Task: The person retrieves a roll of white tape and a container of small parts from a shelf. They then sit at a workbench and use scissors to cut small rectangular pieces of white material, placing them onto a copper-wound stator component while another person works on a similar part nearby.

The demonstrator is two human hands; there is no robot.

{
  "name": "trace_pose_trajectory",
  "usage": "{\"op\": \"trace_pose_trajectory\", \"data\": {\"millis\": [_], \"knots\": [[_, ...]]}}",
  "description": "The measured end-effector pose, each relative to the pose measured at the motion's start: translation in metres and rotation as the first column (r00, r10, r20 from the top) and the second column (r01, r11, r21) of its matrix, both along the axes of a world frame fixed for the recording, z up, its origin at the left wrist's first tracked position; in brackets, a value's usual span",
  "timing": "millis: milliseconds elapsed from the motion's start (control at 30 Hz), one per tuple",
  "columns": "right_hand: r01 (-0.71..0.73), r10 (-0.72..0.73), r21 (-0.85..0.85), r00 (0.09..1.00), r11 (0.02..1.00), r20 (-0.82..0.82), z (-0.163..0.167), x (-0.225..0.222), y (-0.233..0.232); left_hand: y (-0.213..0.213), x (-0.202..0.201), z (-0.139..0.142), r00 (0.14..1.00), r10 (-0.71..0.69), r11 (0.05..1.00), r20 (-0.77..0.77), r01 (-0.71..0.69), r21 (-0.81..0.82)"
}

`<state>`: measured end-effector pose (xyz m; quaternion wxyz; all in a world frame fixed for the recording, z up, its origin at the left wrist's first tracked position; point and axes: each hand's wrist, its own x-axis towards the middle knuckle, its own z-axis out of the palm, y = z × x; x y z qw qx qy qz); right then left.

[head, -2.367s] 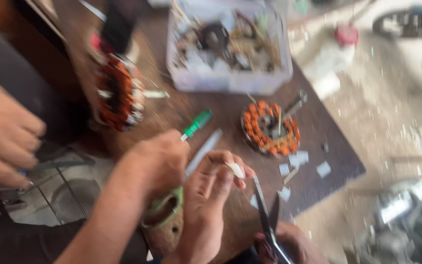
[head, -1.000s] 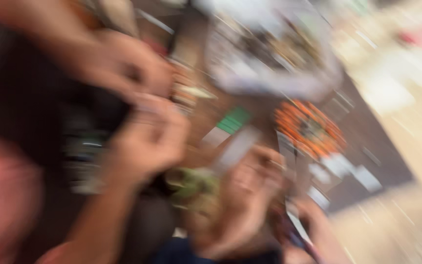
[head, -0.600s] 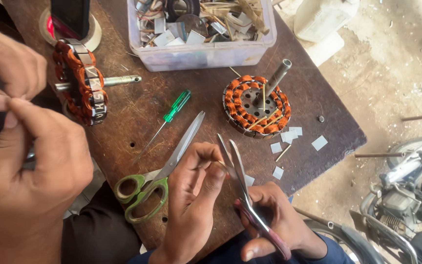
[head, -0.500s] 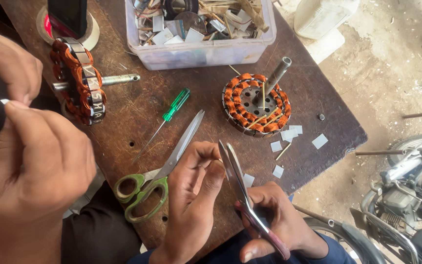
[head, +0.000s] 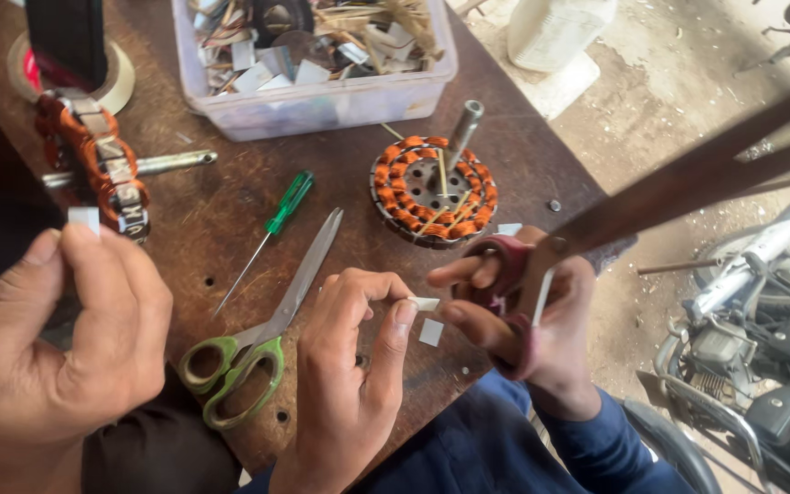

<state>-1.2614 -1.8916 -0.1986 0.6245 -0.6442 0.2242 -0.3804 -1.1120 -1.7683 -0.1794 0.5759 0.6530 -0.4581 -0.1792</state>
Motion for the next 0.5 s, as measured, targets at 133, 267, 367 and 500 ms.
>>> {"op": "trace_pose_trajectory", "data": {"millis": [133,267,367,500], "knots": [[-0.007,0.005,-0.028,0.998,1.000,-0.070,0.002,-0.008,0.001,-0.004,-0.013,0.000,1.000,-0.024,1.000,0.007,0.024,0.011],[0.050,-0.047,0.061,0.998,0.997,-0.041,0.002,-0.018,0.004,-0.003,-0.023,-0.003,0.983,-0.090,0.996,-0.159,0.093,0.010],[0.058,-0.054,0.083,0.998,0.995,-0.041,-0.001,-0.037,-0.002,-0.003,-0.032,-0.004,0.884,-0.197,0.979,-0.423,0.204,-0.030],[0.024,-0.015,0.136,0.998,0.990,-0.067,0.000,-0.071,-0.013,-0.008,-0.054,-0.002,0.939,-0.251,0.968,-0.235,0.242,-0.067]]}}
